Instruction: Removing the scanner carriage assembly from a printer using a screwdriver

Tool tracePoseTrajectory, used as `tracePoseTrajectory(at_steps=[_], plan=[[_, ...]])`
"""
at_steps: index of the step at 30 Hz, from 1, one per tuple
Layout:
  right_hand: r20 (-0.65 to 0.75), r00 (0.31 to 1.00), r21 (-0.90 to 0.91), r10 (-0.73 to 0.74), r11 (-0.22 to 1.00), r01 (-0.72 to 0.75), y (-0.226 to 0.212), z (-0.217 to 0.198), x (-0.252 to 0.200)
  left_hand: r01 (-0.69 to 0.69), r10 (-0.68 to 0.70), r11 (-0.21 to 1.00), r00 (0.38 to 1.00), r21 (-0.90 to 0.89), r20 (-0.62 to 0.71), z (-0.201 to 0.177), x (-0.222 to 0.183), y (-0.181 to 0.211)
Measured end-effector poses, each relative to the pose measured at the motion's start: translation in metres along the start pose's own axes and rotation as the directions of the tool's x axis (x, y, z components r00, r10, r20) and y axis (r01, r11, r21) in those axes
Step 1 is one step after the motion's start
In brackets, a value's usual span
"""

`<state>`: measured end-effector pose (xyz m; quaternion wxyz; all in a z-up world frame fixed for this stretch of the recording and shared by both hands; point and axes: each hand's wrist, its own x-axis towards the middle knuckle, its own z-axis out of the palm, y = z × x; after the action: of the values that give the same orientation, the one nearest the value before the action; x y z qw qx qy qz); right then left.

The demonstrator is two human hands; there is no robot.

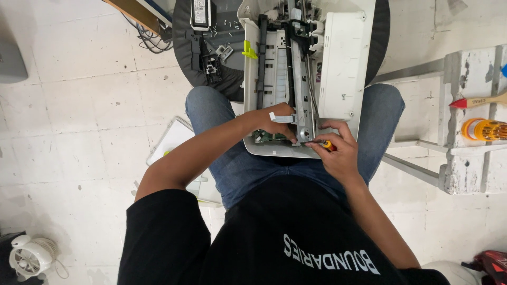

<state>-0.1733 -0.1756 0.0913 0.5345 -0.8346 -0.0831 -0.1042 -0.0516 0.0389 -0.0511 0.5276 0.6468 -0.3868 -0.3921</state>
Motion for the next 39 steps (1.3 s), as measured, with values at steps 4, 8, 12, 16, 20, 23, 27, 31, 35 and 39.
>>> tracePoseTrajectory(at_steps=[4, 8, 12, 16, 20, 23, 27, 31, 35, 39], plan=[[-0.002, 1.0, 0.006, -0.008, 1.0, 0.008, 0.0, 0.001, 0.0, 0.032, -0.033, 0.998, 0.999, -0.051, -0.025, -0.003, -0.002, 0.018], [0.005, 1.0, 0.002, -0.011, 1.0, 0.011, 0.001, 0.001, -0.001, 0.119, -0.123, 0.983, 0.992, -0.137, -0.018, -0.016, -0.006, 0.073], [0.001, 1.0, 0.009, -0.031, 0.999, 0.031, 0.003, 0.001, -0.002, 0.157, -0.159, 0.979, 0.987, -0.128, -0.011, -0.023, -0.01, 0.074], [-0.01, 1.0, 0.015, -0.016, 1.0, 0.016, 0.005, 0.003, -0.004, 0.189, -0.19, 0.973, 0.982, -0.135, 0.004, -0.023, -0.009, 0.075], [-0.012, 1.0, 0.006, -0.022, 1.0, 0.022, 0.005, 0.003, -0.004, 0.23, -0.23, 0.964, 0.973, -0.131, 0.014, -0.025, -0.008, 0.09], [-0.012, 1.0, 0.01, -0.022, 1.0, 0.022, 0.005, 0.003, -0.004, 0.259, -0.259, 0.959, 0.966, -0.115, 0.019, -0.026, -0.006, 0.095], [-0.014, 1.0, 0.015, -0.016, 1.0, 0.017, 0.01, 0.005, -0.008, 0.318, -0.318, 0.944, 0.948, -0.093, 0.016, -0.026, -0.009, 0.083], [-0.013, 1.0, 0.008, -0.023, 1.0, 0.023, 0.017, 0.006, -0.012, 0.366, -0.365, 0.927, 0.93, -0.076, 0.03, -0.024, -0.007, 0.082], [-0.013, 0.999, 0.01, -0.037, 0.999, 0.037, 0.01, 0.004, -0.007, 0.329, -0.328, 0.935, 0.944, -0.131, 0.034, -0.028, -0.007, 0.083], [-0.011, 0.999, 0.005, -0.031, 1.0, 0.031, 0.011, 0.004, -0.007, 0.241, -0.233, 0.941, 0.971, -0.237, 0.061, -0.03, -0.005, 0.076]])
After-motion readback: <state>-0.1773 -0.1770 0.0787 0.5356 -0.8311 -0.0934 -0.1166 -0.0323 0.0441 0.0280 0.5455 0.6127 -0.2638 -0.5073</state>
